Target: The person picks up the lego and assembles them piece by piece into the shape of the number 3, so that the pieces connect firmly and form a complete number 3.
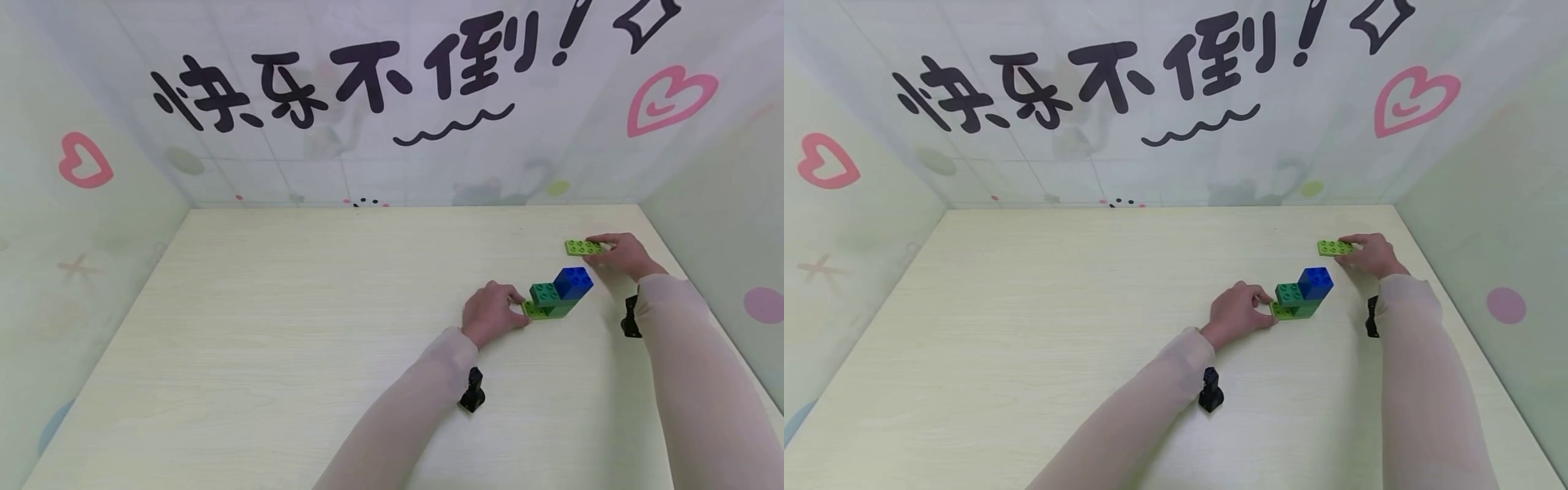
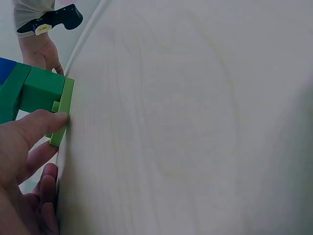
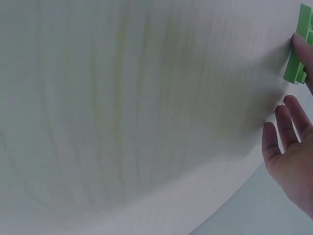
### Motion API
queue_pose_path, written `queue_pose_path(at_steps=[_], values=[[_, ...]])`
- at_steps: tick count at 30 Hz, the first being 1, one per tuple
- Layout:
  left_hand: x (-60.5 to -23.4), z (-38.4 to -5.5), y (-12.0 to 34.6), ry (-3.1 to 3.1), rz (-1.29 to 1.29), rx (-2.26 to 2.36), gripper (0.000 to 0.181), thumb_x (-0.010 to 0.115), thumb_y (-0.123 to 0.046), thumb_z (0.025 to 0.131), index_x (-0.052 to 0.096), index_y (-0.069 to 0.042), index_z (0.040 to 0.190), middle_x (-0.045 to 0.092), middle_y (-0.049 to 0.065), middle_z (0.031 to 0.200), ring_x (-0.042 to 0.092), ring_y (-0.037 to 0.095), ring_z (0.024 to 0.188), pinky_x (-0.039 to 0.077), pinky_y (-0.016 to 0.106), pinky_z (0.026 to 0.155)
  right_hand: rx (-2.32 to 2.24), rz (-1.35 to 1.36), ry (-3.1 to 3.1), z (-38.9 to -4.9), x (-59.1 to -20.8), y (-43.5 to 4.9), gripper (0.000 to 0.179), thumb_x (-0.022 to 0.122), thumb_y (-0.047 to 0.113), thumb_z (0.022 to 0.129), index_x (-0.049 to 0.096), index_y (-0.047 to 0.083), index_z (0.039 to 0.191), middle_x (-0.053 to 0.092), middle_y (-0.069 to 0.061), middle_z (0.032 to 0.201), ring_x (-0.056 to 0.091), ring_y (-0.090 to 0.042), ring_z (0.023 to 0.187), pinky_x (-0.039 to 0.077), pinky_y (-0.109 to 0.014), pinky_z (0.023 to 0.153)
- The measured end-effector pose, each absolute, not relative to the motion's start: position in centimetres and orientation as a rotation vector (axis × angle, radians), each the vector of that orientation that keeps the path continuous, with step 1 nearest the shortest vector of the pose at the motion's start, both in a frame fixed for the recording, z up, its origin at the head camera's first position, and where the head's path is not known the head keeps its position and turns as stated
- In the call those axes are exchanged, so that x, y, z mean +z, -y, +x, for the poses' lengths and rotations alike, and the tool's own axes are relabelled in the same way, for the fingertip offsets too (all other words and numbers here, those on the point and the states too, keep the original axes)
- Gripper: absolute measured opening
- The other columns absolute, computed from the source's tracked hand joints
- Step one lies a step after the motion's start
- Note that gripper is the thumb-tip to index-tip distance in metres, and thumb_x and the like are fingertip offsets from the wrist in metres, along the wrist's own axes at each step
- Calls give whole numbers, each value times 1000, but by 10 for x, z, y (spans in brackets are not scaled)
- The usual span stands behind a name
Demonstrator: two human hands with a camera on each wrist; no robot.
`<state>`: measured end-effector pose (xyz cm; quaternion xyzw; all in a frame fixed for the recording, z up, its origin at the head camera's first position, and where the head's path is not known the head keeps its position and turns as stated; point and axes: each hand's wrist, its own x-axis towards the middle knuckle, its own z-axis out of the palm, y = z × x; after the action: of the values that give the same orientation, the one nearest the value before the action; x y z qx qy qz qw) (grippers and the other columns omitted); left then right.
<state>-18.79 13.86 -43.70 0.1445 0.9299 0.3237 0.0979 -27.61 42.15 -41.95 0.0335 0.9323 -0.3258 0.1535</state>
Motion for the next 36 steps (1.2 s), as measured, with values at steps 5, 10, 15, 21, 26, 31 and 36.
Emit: queue_pose_path(at_steps=[5, 10, 15, 21, 26, 31, 36], values=[[-435, -187, -139, -2744, 436, 970, 29, 77, -36, 72, 71, -27, 99, 57, -13, 89, 50, 2, 74, 36, 18, 55, -935, 109, -2686, -274, -418, -423, 71, 64, 35, 85, 35, -5, 136, 15, -36, 140, 23, -54, 121, 20, -61, 96], [-434, -187, -139, -2742, 438, 972, 30, 77, -35, 72, 70, -26, 100, 57, -13, 90, 49, 2, 74, 36, 18, 55, -962, 106, -2704, -272, -417, -424, 71, 64, 34, 85, 35, -5, 136, 20, -35, 139, 27, -52, 118, 24, -59, 94], [-434, -187, -139, -2753, 426, 957, 30, 77, -36, 72, 71, -27, 100, 57, -13, 90, 50, 2, 73, 36, 18, 55, -984, 93, -2714, -270, -418, -424, 67, 63, 29, 87, 35, -5, 136, 28, -34, 135, 36, -46, 112, 30, -53, 89], [-435, -187, -139, -2755, 411, 946, 30, 76, -37, 72, 70, -28, 100, 57, -13, 90, 50, 2, 74, 36, 18, 55, -973, 78, -2719, -268, -415, -424, 66, 62, 30, 88, 34, -7, 136, 30, -35, 132, 33, -47, 114, 28, -55, 91], [-435, -187, -140, -2756, 418, 939, 30, 76, -37, 72, 70, -28, 100, 57, -13, 89, 50, 2, 74, 36, 18, 56, -975, 93, -2711, -267, -412, -426, 68, 61, 33, 88, 34, -6, 136, 29, -36, 132, 31, -47, 116, 27, -56, 92], [-435, -187, -140, -2755, 423, 943, 30, 76, -37, 72, 70, -27, 100, 57, -13, 89, 50, 2, 75, 36, 18, 56, -990, 85, -2725, -264, -405, -425, 65, 60, 29, 89, 34, -8, 135, 31, -36, 132, 33, -46, 114, 28, -54, 91], [-436, -187, -140, -2759, 423, 941, 30, 76, -37, 72, 70, -27, 100, 57, -13, 89, 51, 2, 75, 36, 18, 56, -974, 48, -2761, -263, -399, -425, 65, 60, 31, 89, 35, -8, 134, 34, -36, 130, 35, -45, 112, 30, -54, 91]])
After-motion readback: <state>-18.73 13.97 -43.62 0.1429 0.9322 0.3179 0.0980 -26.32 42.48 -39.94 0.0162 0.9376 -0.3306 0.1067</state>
